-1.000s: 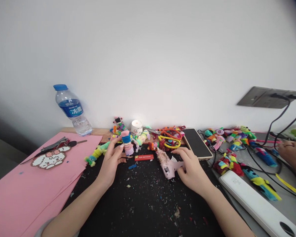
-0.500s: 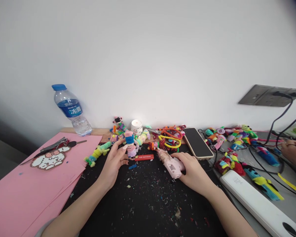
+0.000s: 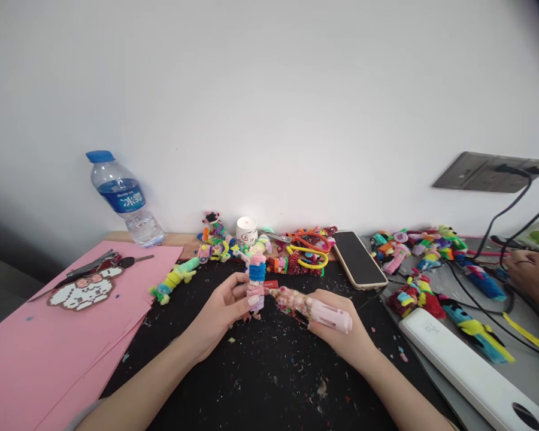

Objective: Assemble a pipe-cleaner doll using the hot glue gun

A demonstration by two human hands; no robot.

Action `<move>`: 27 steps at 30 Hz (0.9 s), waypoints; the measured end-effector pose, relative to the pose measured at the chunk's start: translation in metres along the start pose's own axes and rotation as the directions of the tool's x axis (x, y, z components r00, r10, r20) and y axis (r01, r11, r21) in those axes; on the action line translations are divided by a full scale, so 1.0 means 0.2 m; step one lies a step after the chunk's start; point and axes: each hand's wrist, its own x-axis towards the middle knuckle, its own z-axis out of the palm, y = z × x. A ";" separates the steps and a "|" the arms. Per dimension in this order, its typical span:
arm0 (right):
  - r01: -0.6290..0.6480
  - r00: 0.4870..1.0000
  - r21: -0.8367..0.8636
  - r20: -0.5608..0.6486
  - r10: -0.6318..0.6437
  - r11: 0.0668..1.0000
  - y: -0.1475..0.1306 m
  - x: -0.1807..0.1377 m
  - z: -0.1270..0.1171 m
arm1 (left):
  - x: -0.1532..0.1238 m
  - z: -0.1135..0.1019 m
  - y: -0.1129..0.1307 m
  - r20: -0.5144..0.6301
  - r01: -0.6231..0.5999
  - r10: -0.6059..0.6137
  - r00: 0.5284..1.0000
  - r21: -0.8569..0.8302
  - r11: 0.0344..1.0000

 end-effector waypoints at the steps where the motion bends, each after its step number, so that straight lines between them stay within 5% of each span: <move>1: -0.005 1.000 0.002 -0.002 0.005 1.000 0.00 0.00 0.01 | 0.00 0.00 0.00 0.015 0.002 -0.002 1.000 0.012 1.000; 27: 0.009 1.000 -0.029 0.009 -0.009 1.000 0.00 -0.01 0.03 | -0.01 0.00 -0.02 0.034 0.000 -0.006 0.999 0.178 0.984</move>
